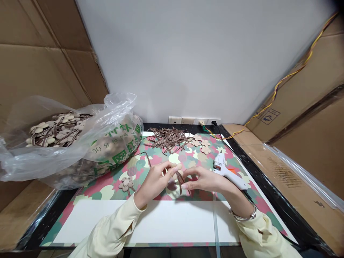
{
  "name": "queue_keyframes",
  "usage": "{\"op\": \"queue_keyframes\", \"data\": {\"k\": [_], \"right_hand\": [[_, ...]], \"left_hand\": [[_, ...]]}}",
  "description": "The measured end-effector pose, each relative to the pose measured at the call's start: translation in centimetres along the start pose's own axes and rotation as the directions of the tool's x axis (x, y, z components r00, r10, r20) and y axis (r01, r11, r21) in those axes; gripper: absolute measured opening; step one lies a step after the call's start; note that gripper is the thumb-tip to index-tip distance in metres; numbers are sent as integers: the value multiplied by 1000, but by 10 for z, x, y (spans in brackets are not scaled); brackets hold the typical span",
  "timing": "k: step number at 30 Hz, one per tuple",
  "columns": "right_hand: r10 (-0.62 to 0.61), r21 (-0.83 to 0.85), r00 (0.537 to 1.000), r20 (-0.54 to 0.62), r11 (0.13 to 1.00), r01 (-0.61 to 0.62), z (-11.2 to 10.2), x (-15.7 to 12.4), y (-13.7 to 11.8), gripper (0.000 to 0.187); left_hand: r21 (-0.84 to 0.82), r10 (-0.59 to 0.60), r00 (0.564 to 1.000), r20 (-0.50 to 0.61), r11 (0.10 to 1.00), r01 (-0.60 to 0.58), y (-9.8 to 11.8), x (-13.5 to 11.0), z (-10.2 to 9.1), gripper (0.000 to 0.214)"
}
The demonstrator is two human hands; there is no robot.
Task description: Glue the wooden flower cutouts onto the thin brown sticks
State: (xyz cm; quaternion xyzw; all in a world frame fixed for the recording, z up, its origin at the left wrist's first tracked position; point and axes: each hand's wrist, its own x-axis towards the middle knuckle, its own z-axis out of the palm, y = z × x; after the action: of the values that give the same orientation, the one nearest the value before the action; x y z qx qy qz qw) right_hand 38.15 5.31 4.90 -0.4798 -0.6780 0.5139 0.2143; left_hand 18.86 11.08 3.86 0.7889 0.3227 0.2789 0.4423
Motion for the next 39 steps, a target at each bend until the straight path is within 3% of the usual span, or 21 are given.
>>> {"op": "queue_keyframes", "data": {"k": [4,7,17,25,31,35,37,39], "right_hand": [[-75,-99,991,-112,993,64,1,0,-5,30],[-83,-68,981,-174,995,72,3,0,-11,29],[-89,10,984,-155,996,92,5,1,-14,26],[-17,44,986,-168,999,25,9,3,-12,27],[-135,93,974,-180,984,154,8,4,-6,28],[-127,102,969,-214,983,151,7,4,-5,28],[-116,57,958,-261,989,135,9,4,-5,29],[-139,-82,903,-406,990,116,12,6,-3,31]], "left_hand": [[-23,-17,1000,7,1000,17,0,0,-1,34],[-37,-21,1000,15,999,21,-1,-1,0,31],[-41,-7,1000,16,999,8,0,-1,0,28],[22,29,999,40,999,-29,-1,-2,2,27],[-18,-2,996,86,1000,3,-2,-2,3,28],[-109,-32,991,133,993,47,1,0,1,30],[-105,-31,998,55,994,36,1,2,-1,27],[-53,-50,994,-96,998,45,1,3,-2,27]]}}
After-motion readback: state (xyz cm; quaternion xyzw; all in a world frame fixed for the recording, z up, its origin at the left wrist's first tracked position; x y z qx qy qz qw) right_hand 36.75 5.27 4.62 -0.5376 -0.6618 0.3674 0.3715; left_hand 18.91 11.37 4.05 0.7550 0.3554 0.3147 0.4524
